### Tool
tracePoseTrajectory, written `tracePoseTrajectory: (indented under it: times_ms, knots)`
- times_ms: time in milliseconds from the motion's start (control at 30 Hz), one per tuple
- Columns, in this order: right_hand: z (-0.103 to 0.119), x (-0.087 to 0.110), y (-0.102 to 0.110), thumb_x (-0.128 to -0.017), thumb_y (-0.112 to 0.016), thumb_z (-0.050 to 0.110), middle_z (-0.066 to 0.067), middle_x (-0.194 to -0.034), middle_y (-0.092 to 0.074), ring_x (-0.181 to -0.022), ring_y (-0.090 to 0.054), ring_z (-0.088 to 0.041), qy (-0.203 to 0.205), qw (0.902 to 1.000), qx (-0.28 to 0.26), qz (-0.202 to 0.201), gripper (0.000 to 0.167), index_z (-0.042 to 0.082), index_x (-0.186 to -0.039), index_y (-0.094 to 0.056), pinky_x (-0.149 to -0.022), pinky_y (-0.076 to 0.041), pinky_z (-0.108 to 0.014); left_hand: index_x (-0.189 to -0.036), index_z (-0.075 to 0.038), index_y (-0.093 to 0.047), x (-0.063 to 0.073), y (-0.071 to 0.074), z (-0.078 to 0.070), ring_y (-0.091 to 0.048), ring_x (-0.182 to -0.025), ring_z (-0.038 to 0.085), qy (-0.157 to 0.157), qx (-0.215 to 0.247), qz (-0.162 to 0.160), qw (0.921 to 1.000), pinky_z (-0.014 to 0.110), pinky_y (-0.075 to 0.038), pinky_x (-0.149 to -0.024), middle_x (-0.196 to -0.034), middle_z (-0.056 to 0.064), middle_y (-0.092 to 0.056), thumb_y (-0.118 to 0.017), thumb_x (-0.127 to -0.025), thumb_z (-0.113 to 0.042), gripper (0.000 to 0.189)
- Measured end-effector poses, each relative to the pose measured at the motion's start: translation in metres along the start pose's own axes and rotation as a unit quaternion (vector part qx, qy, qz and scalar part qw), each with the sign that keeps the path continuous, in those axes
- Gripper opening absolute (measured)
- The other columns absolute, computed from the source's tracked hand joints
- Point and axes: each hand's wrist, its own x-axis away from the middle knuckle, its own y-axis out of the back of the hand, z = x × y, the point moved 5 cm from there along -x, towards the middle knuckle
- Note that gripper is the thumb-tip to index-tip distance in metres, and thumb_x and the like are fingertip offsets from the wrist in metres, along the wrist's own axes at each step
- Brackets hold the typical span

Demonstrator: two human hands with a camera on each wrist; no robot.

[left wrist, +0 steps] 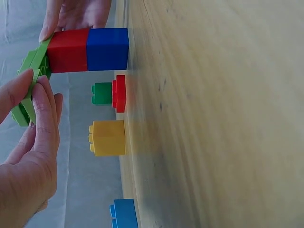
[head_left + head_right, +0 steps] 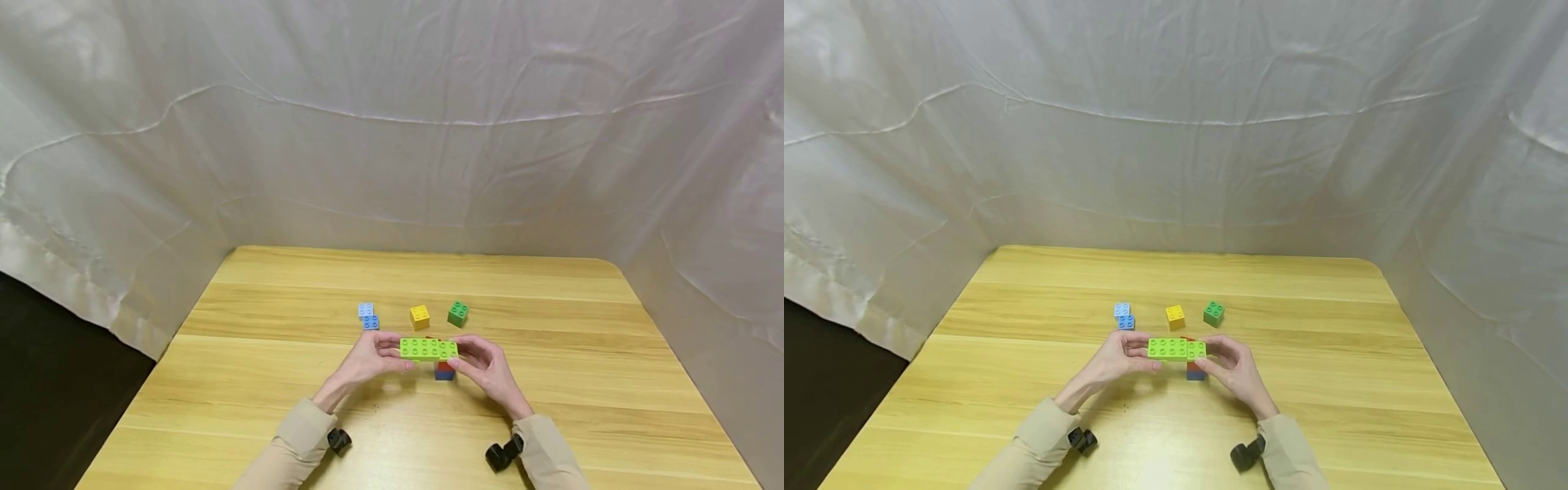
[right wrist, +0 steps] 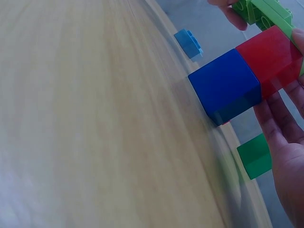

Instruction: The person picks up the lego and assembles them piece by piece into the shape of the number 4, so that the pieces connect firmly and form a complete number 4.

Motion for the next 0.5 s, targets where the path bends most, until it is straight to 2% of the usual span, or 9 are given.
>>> tracePoseTrajectory:
  times_ms: [367, 500]
  knots:
    - [-0.0002, -0.0003, 0.0002, -0.090, -0.071, -0.001, 0.010, -0.115, -0.069, -0.107, -0.066, -0.005, 0.000, 1.0000, 0.003, 0.000, 0.035, -0.010, -0.123, -0.061, -0.095, -0.057, -0.018, -0.131, 0.011, -0.057, 0.0005, 0.0003, -0.0024, -0.073, -0.093, 0.015, -0.007, 0.000, 0.002, 1.0000, 0.032, -0.063, -0.089, -0.117, 0.029, -0.070, -0.076, -0.081, 0.005, 0.053]
    - [-0.0004, -0.0001, 0.0001, -0.090, -0.070, -0.002, 0.010, -0.115, -0.069, -0.107, -0.067, -0.005, 0.005, 1.0000, 0.002, 0.001, 0.035, -0.010, -0.122, -0.060, -0.095, -0.057, -0.018, -0.131, 0.009, -0.058, 0.0007, 0.0006, -0.0025, -0.073, -0.093, 0.015, -0.008, 0.002, 0.004, 1.0000, 0.031, -0.062, -0.089, -0.117, 0.027, -0.071, -0.077, -0.083, 0.001, 0.052]
